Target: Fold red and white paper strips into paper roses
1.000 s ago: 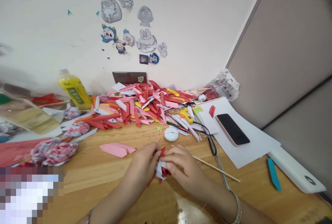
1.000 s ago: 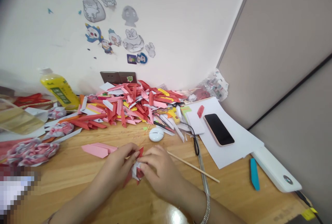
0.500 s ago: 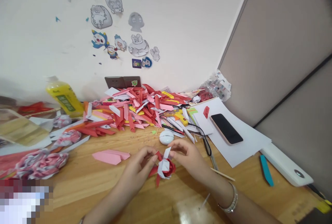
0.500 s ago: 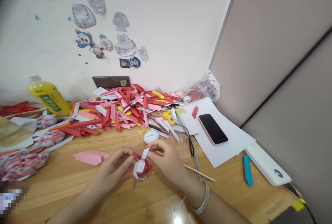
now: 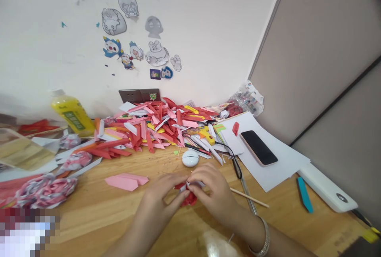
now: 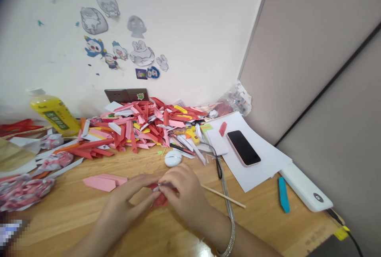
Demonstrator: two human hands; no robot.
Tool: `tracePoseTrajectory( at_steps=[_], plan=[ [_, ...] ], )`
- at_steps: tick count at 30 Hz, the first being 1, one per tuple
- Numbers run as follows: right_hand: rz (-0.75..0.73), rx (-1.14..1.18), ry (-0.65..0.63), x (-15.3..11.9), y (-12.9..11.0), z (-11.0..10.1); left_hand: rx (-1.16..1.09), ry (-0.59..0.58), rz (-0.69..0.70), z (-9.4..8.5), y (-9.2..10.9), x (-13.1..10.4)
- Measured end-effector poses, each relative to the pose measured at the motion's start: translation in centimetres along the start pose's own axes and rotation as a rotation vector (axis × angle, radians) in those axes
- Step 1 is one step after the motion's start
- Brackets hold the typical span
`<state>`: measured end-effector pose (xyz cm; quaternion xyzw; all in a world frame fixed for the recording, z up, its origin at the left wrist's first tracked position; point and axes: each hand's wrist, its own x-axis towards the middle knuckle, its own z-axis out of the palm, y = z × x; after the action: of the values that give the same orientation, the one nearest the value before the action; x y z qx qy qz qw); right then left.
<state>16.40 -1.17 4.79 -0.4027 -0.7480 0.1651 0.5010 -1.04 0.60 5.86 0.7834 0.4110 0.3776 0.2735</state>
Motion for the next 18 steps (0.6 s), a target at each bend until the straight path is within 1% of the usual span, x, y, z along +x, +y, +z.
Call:
tracePoseTrajectory(
  at_steps=[3,6,11,13,18],
  plan=[
    [0.021,-0.027,0.023,-0.11,-0.04,0.03,0.062,0.093,0.098,0.15,0.08,-0.38],
    [0.043,-0.040,0.034,-0.11,-0.03,-0.05,0.086,0.160,0.152,0.33,0.10,-0.56],
    [0.002,-0.038,0.063,-0.14,0.02,-0.02,0.094,0.240,0.269,0.40,0.04,-0.50],
    [-0.022,-0.032,0.066,-0.23,0.09,0.05,0.074,0.233,0.293,0.30,0.06,-0.43],
    [-0.098,-0.038,0.027,-0.44,0.26,0.14,0.046,0.120,0.234,-0.09,0.17,-0.23]
  ],
)
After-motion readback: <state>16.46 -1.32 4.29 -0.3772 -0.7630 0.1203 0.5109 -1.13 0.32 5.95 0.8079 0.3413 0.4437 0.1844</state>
